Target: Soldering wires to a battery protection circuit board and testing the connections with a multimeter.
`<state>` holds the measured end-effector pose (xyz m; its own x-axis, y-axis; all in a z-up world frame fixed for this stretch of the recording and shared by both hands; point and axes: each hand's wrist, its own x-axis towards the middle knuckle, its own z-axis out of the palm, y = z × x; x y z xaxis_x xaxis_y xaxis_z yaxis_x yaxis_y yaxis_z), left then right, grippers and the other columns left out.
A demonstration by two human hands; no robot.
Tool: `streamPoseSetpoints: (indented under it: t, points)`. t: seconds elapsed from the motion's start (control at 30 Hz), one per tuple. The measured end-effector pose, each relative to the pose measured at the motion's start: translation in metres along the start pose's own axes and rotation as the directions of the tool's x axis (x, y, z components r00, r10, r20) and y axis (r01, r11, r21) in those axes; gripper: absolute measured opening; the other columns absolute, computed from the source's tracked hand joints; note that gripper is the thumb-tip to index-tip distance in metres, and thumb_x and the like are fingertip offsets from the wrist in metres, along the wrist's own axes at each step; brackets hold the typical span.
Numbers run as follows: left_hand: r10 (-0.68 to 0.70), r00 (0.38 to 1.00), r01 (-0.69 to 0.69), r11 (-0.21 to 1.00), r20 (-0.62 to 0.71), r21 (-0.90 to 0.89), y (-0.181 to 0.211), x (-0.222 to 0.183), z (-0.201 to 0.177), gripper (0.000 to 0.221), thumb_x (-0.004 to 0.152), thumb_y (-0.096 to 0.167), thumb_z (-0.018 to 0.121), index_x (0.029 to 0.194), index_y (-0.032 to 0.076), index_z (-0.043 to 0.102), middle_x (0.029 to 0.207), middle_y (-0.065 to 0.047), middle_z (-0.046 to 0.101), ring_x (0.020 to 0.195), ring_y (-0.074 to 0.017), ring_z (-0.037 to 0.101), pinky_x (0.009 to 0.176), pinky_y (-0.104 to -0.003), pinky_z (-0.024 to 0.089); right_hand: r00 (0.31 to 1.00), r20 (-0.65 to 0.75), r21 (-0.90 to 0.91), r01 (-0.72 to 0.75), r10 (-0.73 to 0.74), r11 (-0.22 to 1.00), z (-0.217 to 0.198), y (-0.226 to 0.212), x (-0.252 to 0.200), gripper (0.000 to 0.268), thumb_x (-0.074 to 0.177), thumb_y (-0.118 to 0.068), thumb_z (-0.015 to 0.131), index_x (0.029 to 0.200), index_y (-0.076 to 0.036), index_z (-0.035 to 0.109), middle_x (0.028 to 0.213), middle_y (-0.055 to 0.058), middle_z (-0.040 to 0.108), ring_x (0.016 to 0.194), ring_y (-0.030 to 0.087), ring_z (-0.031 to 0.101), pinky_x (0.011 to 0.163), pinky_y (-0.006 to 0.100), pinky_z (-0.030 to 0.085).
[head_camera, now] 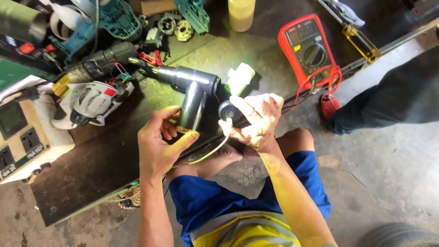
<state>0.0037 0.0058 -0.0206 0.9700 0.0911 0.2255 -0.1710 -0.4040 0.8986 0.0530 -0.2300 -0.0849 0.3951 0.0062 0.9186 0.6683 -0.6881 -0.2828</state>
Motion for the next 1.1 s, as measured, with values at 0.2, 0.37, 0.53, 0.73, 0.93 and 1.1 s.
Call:
streamPoseSetpoints:
  t: [0.2, 0.37, 0.53, 0.73, 0.93, 1.1]
  points:
    - [-0.024, 1.0, 0.024, 1.0, -0.002, -0.016, 0.0, -0.001, -0.002, 0.07, 0.06, 0.015, 0.099, 0.123, 0.004, 0.071, 0.097, -0.012, 0.073, 0.064, -0.0108, 0.058, 0.064, -0.022, 0.051, 1.0, 0.015, 0.004, -0.011, 0.011, 1.0, -0.001, -0.001, -0.001, 0.046, 0.083, -0.047, 0.074, 0.114, -0.014, 0.08, 0.09, 0.006, 0.063, 0.077, 0.021, 0.062, 0.084, 0.043, 0.045]
    - [-0.013, 1.0, 0.013, 1.0, 0.002, -0.004, 0.001, 0.0, -0.002, 0.069, 0.061, 0.015, 0.099, 0.123, 0.003, 0.071, 0.096, -0.011, 0.073, 0.064, -0.0102, 0.058, 0.064, -0.022, 0.05, 1.0, 0.015, 0.014, -0.027, 0.027, 1.0, -0.001, -0.001, 0.0, 0.045, 0.081, -0.046, 0.076, 0.113, -0.015, 0.08, 0.09, 0.005, 0.064, 0.077, 0.021, 0.063, 0.085, 0.043, 0.046]
    - [-0.022, 1.0, 0.022, 1.0, 0.0, 0.01, 0.001, 0.0, 0.0, 0.069, 0.061, 0.014, 0.099, 0.123, 0.003, 0.071, 0.096, -0.011, 0.072, 0.064, -0.0102, 0.058, 0.065, -0.022, 0.05, 0.999, 0.012, 0.023, -0.04, 0.039, 0.999, -0.002, -0.002, 0.003, 0.043, 0.083, -0.046, 0.074, 0.112, -0.015, 0.08, 0.089, 0.005, 0.064, 0.076, 0.021, 0.063, 0.086, 0.043, 0.045]
    - [-0.024, 1.0, 0.024, 1.0, -0.002, 0.015, -0.001, -0.001, 0.0, 0.068, 0.061, 0.015, 0.099, 0.122, 0.004, 0.071, 0.096, -0.009, 0.074, 0.065, -0.0094, 0.059, 0.064, -0.021, 0.05, 0.999, 0.031, 0.01, -0.013, 0.012, 1.0, -0.002, -0.002, 0.003, 0.045, 0.086, -0.049, 0.073, 0.113, -0.015, 0.081, 0.09, 0.006, 0.066, 0.078, 0.022, 0.064, 0.087, 0.044, 0.045]
    - [-0.014, 0.999, 0.015, 1.0, 0.043, -0.009, 0.004, 0.002, -0.005, 0.07, 0.062, 0.016, 0.099, 0.125, 0.004, 0.069, 0.099, -0.01, 0.072, 0.068, -0.01, 0.061, 0.065, -0.022, 0.052, 0.999, 0.03, 0.028, -0.015, 0.015, 0.999, -0.003, 0.0, 0.002, 0.043, 0.085, -0.045, 0.077, 0.113, -0.013, 0.081, 0.091, 0.007, 0.062, 0.076, 0.023, 0.061, 0.084, 0.045, 0.045]
    - [0.149, 0.986, -0.136, 0.979, -0.073, 0.154, 0.016, -0.005, -0.004, 0.072, 0.075, 0.032, 0.097, 0.13, 0.001, 0.063, 0.112, -0.013, 0.057, 0.069, -0.0162, 0.058, 0.058, -0.027, 0.053, 0.999, 0.015, 0.038, -0.03, 0.029, 0.999, -0.003, -0.002, 0.004, 0.04, 0.084, -0.043, 0.078, 0.112, -0.014, 0.081, 0.09, 0.006, 0.063, 0.076, 0.023, 0.061, 0.084, 0.045, 0.044]
